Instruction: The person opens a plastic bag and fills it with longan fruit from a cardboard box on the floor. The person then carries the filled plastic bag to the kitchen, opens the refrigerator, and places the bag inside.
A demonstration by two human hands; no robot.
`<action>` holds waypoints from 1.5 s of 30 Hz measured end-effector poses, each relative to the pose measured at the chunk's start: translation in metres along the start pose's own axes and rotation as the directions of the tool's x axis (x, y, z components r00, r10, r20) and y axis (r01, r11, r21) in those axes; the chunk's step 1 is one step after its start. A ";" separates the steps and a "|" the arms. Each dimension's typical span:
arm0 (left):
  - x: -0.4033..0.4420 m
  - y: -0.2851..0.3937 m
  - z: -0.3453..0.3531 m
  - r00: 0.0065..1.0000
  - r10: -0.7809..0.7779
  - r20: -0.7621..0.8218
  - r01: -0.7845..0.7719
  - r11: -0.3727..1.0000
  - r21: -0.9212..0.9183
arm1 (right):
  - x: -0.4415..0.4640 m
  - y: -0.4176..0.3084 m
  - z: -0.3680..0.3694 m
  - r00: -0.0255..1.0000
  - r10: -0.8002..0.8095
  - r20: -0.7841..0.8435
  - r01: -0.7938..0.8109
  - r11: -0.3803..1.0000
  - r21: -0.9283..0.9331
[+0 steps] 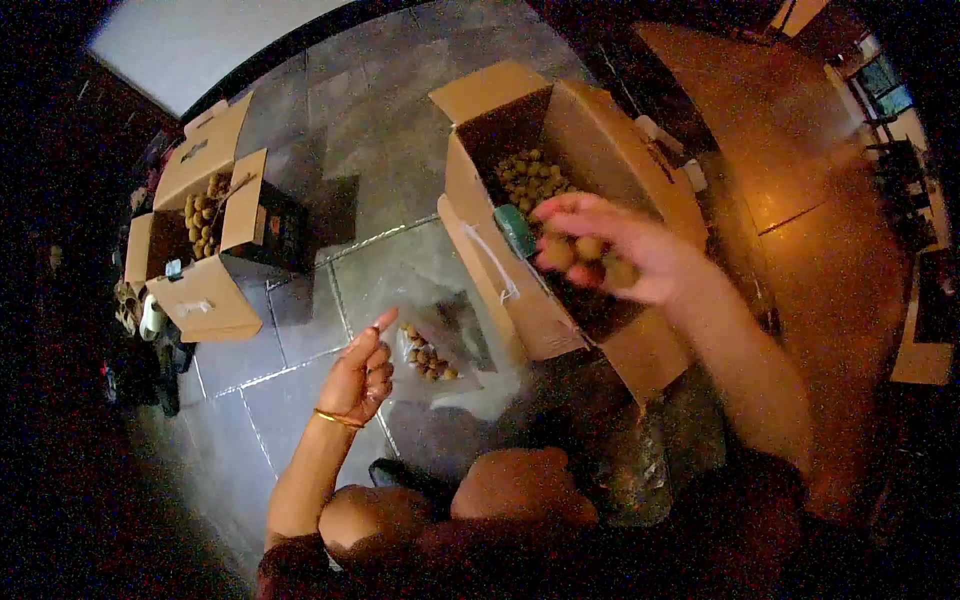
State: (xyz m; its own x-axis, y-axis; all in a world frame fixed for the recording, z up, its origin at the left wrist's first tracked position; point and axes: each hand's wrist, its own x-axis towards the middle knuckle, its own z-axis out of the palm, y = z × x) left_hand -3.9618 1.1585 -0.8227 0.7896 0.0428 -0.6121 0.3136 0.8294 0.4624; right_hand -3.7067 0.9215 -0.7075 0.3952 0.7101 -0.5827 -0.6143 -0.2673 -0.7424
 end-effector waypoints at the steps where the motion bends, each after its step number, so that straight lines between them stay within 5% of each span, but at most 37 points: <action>1: 0.001 0.000 0.000 1.000 -0.013 0.019 0.013 1.000 -0.016 | -0.004 0.004 0.025 0.996 0.083 -0.030 -0.080 0.993 0.082; 4: -0.002 -0.003 0.010 0.996 -0.054 -0.069 0.045 0.991 -0.129 | 0.012 0.071 0.102 0.992 0.127 0.000 -0.116 0.904 0.412; 5: -0.003 -0.002 0.023 0.986 -0.072 -0.148 0.048 0.986 -0.159 | 0.026 0.101 0.123 0.984 0.170 0.061 -0.174 0.806 0.565; 6: -0.003 0.000 0.038 0.970 -0.085 -0.226 0.044 0.982 -0.185 | 0.045 0.123 0.135 0.931 0.279 0.236 -0.358 0.566 0.742; 9: -0.005 0.003 0.007 0.990 -0.026 -0.141 0.005 0.989 -0.145 | 0.092 0.169 0.135 0.878 0.277 0.391 -0.475 0.392 0.788; 11: -0.011 0.000 -0.004 0.999 0.018 -0.043 -0.020 0.999 -0.047 | 0.115 0.184 0.127 0.869 0.361 0.340 -0.477 0.427 0.768; 12: -0.010 0.002 -0.002 0.998 0.025 -0.052 -0.027 0.999 -0.028 | 0.135 0.199 0.121 0.868 0.326 0.375 -0.491 0.453 0.744; 14: -0.013 0.001 -0.003 0.996 0.036 -0.084 -0.035 0.999 0.009 | 0.162 0.243 0.123 0.988 -0.019 0.156 -0.043 0.923 0.382; 16: -0.012 0.002 -0.006 0.998 0.032 -0.061 -0.034 0.999 -0.026 | 0.182 0.262 0.129 0.992 -0.100 0.082 0.076 0.963 0.257; 19: -0.011 0.006 -0.012 0.999 0.032 -0.029 -0.035 0.995 -0.091 | 0.192 0.247 0.123 0.948 0.306 0.083 -0.305 0.808 0.505; 23: -0.004 0.009 -0.009 0.999 0.044 0.010 -0.042 0.986 -0.162 | 0.164 0.219 0.117 0.980 0.116 0.161 -0.140 0.979 0.151; 24: -0.002 0.010 -0.010 0.998 0.056 0.013 -0.053 0.984 -0.167 | 0.173 0.235 0.105 0.965 0.012 0.262 0.036 0.984 -0.176; 26: 0.005 0.010 -0.015 0.997 0.043 0.066 -0.028 0.979 -0.202 | 0.105 0.163 0.090 0.848 -0.179 0.499 0.421 0.799 -0.429; 28: 0.013 0.011 -0.011 0.997 0.031 0.068 -0.017 0.979 -0.204 | 0.057 0.073 0.065 0.911 0.122 0.395 0.059 0.908 -0.416; 30: 0.017 0.012 -0.004 1.000 0.015 0.019 -0.012 0.986 -0.169 | 0.070 0.035 0.006 0.976 -0.154 0.156 0.208 0.877 -0.433; 32: 0.022 0.010 0.000 1.000 0.009 -0.001 -0.009 0.987 -0.159 | 0.114 0.025 -0.062 0.856 -0.514 -0.054 0.251 0.505 -0.825; 36: 0.026 0.005 0.005 0.999 0.008 -0.045 -0.013 0.994 -0.106 | 0.215 0.054 -0.137 0.846 -0.513 -0.145 -0.192 -0.040 -0.981; 38: 0.024 0.004 0.003 0.998 0.004 -0.065 -0.010 0.994 -0.104 | 0.238 0.060 -0.130 0.864 -0.463 -0.199 -0.225 -0.001 -0.974; 40: 0.024 0.003 0.001 0.997 0.016 -0.081 -0.025 0.993 -0.114 | 0.260 0.082 -0.129 0.781 -0.612 -0.120 -0.198 -0.062 -0.978; 45: 0.028 0.001 0.003 0.994 0.029 -0.106 -0.042 0.991 -0.124 | 0.264 0.066 -0.117 0.839 -0.509 -0.194 -0.306 -0.146 -0.941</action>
State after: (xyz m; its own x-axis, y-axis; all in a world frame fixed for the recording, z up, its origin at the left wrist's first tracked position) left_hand -3.9376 1.1590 -0.8379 0.7381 0.1250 -0.6630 0.2124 0.8897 0.4042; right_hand -3.5630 1.0154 -0.9495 0.7767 0.6052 -0.1748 0.6111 -0.7912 -0.0242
